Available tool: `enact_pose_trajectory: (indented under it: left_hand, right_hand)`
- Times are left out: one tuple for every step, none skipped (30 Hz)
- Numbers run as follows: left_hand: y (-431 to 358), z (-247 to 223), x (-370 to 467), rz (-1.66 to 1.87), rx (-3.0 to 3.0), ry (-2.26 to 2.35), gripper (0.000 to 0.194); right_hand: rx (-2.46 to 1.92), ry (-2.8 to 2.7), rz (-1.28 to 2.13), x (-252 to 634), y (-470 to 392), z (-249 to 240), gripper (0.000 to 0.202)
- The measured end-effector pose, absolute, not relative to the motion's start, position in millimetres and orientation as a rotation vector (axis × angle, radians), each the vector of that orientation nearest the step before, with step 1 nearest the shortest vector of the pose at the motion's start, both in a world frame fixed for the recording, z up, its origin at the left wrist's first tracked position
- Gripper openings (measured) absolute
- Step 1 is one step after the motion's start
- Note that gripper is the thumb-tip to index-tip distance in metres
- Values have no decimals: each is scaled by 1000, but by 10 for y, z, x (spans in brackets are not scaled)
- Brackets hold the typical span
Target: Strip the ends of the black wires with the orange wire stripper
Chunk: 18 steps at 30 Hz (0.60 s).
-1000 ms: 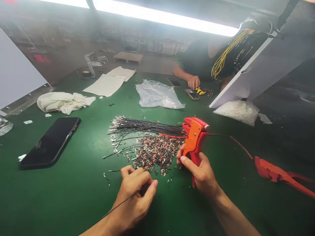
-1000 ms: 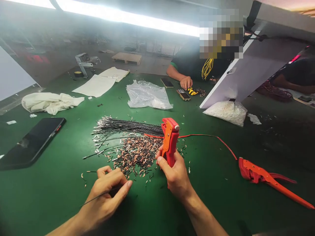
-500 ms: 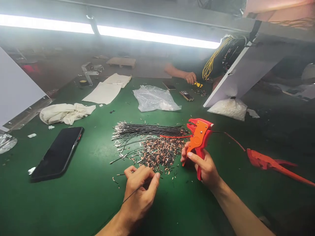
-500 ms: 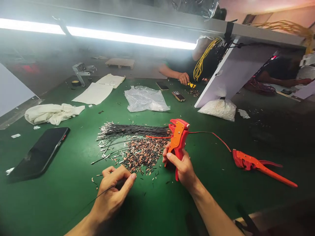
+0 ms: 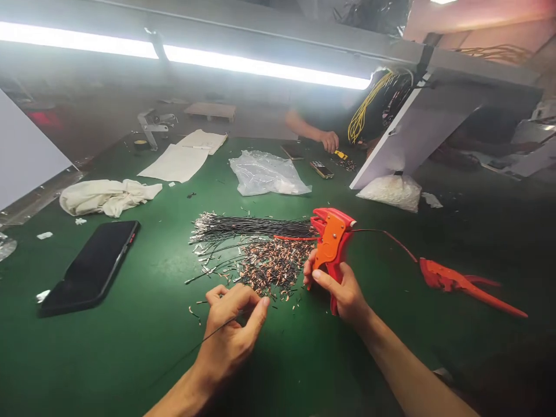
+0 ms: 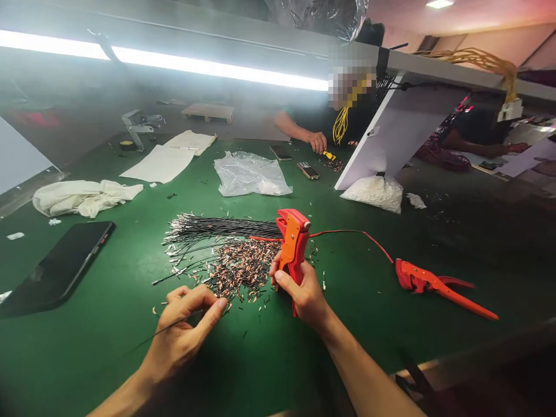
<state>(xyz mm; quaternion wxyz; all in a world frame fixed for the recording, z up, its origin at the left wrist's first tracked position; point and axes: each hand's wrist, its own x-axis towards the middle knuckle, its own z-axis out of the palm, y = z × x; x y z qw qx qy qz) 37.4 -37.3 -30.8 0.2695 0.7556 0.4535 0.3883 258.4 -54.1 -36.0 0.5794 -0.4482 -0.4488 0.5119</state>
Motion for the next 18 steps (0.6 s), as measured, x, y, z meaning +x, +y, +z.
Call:
enact_pose_trajectory:
  left_hand:
    - [-371, -311, 375, 1046, 2039, 1215, 28]
    - [-372, -316, 381, 1040, 2044, 1198, 28]
    - [-378, -321, 393, 1028, 2055, 1174, 28]
    - [-386, -326, 411, 1014, 2069, 1146, 28]
    - [-395, -332, 432, 998, 2084, 1115, 28]
    - [-403, -338, 453, 982, 2094, 1089, 28]
    - [-409, -345, 473, 968, 2098, 1071, 29]
    - [-411, -350, 488, 956, 2092, 1064, 29]
    - [-409, -353, 498, 944, 2076, 1066, 30]
    - [-404, -355, 502, 929, 2053, 1074, 31]
    - [-395, -355, 501, 915, 2024, 1090, 33]
    - [-384, -352, 497, 904, 1994, 1105, 35]
    - [-372, -349, 490, 897, 1965, 1117, 37]
    - [-362, -345, 483, 894, 1939, 1122, 38]
    - [-355, -341, 477, 894, 1916, 1121, 39]
    - [-350, -339, 474, 892, 1900, 1113, 40]
    - [-349, -337, 473, 889, 1888, 1103, 41]
    - [-351, -337, 474, 882, 1881, 1092, 42]
  right_hand:
    - [-1021, -1073, 1233, 2558, -554, -340, 21]
    - [-991, -1095, 1277, 2528, -569, -319, 21]
    - [-960, -1113, 1324, 2498, -586, -300, 22]
    - [-931, -1125, 1374, 2468, -604, -284, 22]
    - [-905, -1130, 1420, 2442, -622, -273, 23]
    - [-884, -1130, 1461, 2421, -640, -266, 23]
    - [-868, -1126, 1495, 2406, -656, -264, 24]
    - [-855, -1122, 1521, 2398, -670, -266, 24]
    - [-848, -1118, 1540, 2395, -680, -270, 25]
    - [-842, -1114, 1554, 2397, -688, -274, 25]
    - [-839, -1110, 1566, 2402, -694, -277, 26]
    - [-836, -1106, 1579, 2407, -698, -277, 27]
    - [-834, -1101, 1594, 2412, -703, -274, 28]
    - [-833, -1095, 1613, 2414, -709, -268, 29]
    - [-832, -1087, 1634, 2414, -715, -260, 29]
    - [-831, -1077, 1657, 2412, -723, -250, 29]
    - [-830, -1065, 1683, 2408, -730, -242, 28]
    - [-828, -1052, 1713, 2403, -736, -237, 27]
